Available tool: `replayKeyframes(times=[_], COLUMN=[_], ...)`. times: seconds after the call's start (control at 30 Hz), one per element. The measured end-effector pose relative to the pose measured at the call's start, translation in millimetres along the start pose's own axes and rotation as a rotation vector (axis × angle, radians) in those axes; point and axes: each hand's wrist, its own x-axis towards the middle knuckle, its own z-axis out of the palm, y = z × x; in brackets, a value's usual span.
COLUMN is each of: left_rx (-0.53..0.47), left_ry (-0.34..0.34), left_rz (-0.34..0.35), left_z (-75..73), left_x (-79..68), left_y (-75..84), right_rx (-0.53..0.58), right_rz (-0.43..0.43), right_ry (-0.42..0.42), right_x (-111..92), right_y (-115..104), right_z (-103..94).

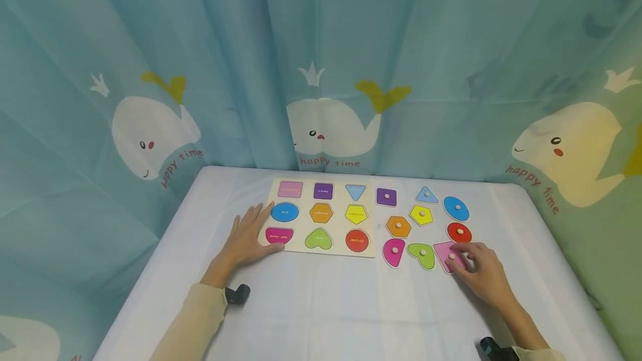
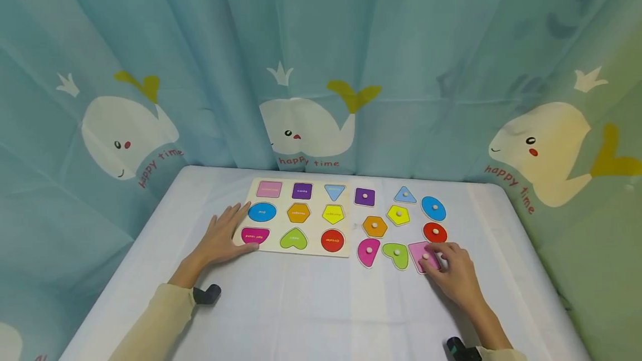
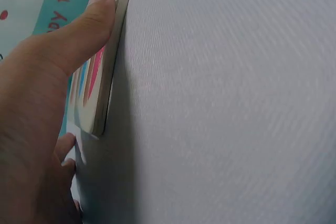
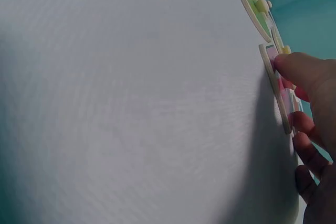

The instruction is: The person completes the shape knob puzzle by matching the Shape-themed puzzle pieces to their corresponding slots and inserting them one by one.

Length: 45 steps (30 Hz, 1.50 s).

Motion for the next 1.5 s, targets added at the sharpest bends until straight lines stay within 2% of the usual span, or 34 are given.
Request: replayKeyframes(times=[0.37, 0.7, 1.13, 1.33, 1.5], left_rx=[-0.020, -0.001, 0.015, 0.022, 0.026], left_ry=[0.017, 0.028, 0.029, 0.031, 0.047], left_rz=[0.001, 0.001, -0.014, 0.003, 0.001], left_z=[4.6, 4.6, 10.3, 12.5, 11.1], left_x=[-2.8, -2.3, -3.5, -2.4, -3.2], left_y=[-9.6, -8.0, -12.0, -11.8, -12.1], right_rx=[-0.003, 0.013, 0.090, 0.063, 0.098], right_rz=[0.087, 0.143, 0.319, 0.278, 0.227], right_ry=[0.012, 0.014, 0.026, 0.075, 0.128], right_x=[-2.1, -8.7, -10.7, -8.3, 7.8], right_y=[-0.3, -4.0, -17.8, -21.2, -27.0], right_z=[3.4, 0.7, 8.1, 1.7, -9.8])
